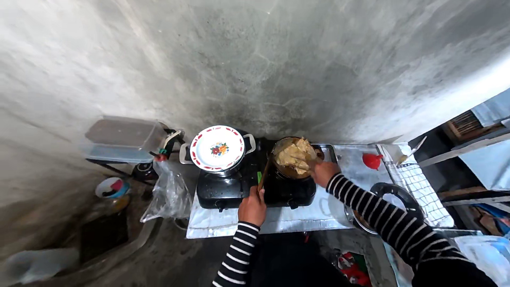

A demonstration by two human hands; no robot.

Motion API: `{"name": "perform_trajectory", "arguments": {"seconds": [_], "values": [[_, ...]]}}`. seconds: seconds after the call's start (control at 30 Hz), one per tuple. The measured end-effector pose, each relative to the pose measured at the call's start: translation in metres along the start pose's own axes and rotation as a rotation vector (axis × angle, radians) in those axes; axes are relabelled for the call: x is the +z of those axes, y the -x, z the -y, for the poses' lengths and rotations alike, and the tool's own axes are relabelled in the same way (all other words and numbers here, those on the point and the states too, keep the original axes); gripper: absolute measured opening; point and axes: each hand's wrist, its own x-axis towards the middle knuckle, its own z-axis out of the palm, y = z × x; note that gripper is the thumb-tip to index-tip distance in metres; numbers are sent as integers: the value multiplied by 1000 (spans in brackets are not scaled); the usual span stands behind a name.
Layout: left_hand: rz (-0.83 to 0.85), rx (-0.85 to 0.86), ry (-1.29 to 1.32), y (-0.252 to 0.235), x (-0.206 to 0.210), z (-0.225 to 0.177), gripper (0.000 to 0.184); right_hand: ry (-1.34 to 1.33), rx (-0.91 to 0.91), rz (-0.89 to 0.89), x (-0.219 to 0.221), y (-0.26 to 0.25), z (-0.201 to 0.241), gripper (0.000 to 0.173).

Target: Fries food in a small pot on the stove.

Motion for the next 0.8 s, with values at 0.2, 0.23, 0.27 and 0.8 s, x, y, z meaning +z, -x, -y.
{"name": "perform_trajectory", "arguments": {"seconds": [0.2,0.23,0.27,0.8], "values": [[30,20,-38,1,6,-9,49,83,55,-54,44,3,25,49],[30,12,-52,1,7,-10,49,94,65,-83,47,2,25,48],[29,6,-65,1,8,-10,49,113,67,-112,49,1,26,47],[13,-2,-78,8,4,-5,50,-8,90,-90,24,-11,-5,48]]}}
